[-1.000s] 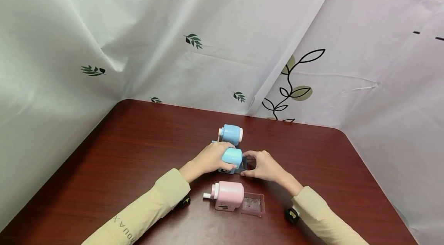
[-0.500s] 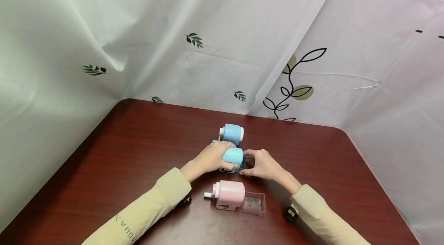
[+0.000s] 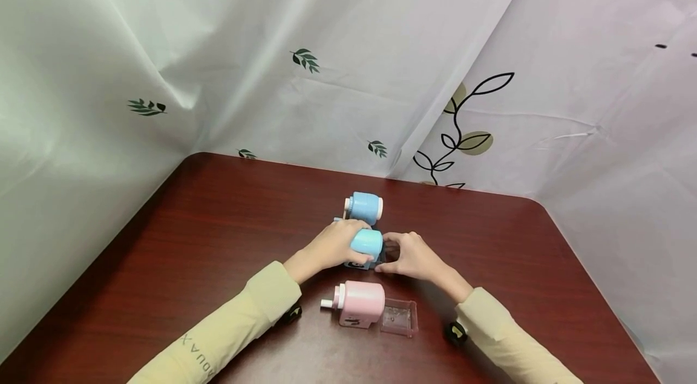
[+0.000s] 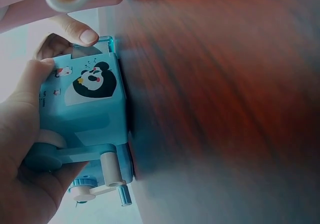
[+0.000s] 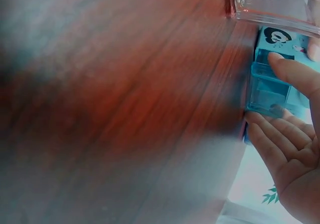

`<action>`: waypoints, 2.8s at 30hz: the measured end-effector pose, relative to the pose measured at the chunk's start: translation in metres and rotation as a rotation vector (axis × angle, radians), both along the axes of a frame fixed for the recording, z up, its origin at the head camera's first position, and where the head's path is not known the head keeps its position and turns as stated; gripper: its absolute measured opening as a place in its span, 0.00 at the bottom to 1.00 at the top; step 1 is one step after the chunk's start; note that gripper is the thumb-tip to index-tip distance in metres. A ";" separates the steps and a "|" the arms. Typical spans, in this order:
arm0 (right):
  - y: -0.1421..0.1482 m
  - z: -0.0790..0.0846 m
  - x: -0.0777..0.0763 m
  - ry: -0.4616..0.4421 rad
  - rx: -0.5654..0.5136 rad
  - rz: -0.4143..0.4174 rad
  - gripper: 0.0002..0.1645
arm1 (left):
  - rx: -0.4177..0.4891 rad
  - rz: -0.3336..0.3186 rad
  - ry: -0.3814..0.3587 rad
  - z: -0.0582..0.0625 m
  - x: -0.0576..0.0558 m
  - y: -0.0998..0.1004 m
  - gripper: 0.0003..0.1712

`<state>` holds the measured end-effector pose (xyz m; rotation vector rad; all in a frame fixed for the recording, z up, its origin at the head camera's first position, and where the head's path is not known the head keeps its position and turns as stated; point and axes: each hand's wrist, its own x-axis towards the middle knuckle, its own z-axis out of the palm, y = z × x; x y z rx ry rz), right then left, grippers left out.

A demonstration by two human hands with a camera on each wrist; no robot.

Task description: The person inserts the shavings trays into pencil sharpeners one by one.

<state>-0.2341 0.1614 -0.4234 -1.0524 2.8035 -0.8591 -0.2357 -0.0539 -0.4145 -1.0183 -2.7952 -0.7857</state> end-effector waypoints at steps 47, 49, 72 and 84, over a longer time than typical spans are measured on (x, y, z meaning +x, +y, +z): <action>-0.018 -0.002 -0.003 0.040 -0.010 -0.025 0.32 | 0.028 -0.008 -0.005 -0.001 -0.001 0.000 0.31; -0.018 0.000 -0.003 0.035 -0.005 -0.026 0.32 | 0.030 -0.008 -0.003 -0.001 -0.001 0.000 0.31; -0.017 0.000 -0.001 0.014 0.004 -0.029 0.31 | 0.041 -0.016 -0.009 -0.001 -0.003 -0.001 0.31; -0.019 -0.001 -0.003 0.044 -0.014 -0.015 0.32 | 0.041 -0.006 -0.025 0.001 -0.003 -0.004 0.32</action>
